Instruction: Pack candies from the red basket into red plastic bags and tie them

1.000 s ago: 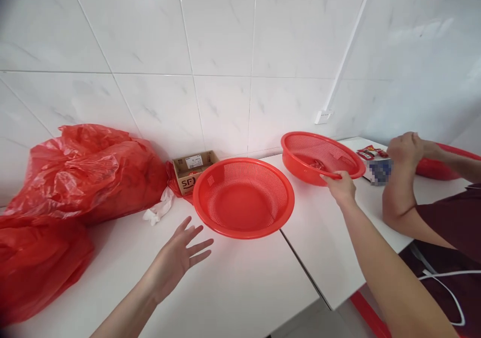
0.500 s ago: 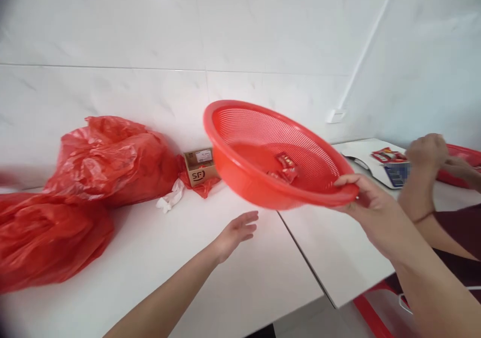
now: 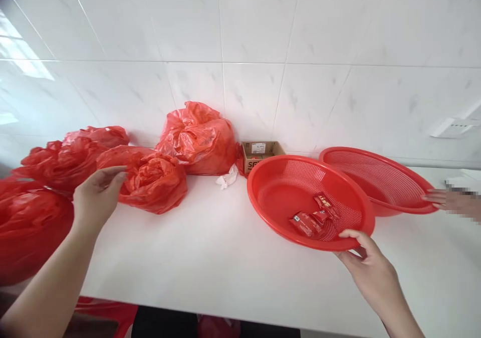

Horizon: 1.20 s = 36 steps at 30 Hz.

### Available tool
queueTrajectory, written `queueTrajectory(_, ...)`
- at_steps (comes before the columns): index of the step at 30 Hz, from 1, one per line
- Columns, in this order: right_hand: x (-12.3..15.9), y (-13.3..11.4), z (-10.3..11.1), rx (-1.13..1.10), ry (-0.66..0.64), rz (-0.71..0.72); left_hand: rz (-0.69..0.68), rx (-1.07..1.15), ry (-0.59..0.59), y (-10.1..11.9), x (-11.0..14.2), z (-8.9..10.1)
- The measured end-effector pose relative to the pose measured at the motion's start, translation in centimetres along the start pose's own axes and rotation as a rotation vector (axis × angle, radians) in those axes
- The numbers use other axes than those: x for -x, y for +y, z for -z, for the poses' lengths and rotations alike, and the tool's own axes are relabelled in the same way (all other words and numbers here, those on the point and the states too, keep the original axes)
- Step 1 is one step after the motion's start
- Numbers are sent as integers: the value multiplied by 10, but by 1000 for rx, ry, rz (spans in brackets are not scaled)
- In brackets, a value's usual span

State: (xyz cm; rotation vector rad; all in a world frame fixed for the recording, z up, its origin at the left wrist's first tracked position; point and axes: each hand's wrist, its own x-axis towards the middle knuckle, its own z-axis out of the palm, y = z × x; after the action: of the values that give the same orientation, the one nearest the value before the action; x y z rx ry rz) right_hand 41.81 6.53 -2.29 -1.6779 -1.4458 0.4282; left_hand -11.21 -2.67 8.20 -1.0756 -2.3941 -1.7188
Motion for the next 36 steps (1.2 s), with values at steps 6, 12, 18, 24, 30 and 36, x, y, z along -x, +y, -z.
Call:
queueTrajectory(6,27,-21,-42,-140,-6,-86,-74,-93,-116,-1,-27,-11)
queueTrajectory(12,79,-44,-43,-335,168,-147,-66,196,271,3,-73,0)
queueTrajectory(18,123,-68,-64,-478,153,100,-33,620,244,17,-51,-2)
queueTrajectory(24,124,-125,-100,-648,-478,148,185,824,-315,10,68,-54)
queueTrajectory(30,112,-162,-137,-912,-802,68,417,890,-589,-17,136,-82)
queueTrajectory(36,106,-125,-149,-900,-621,-104,412,952,-359,-41,104,-50)
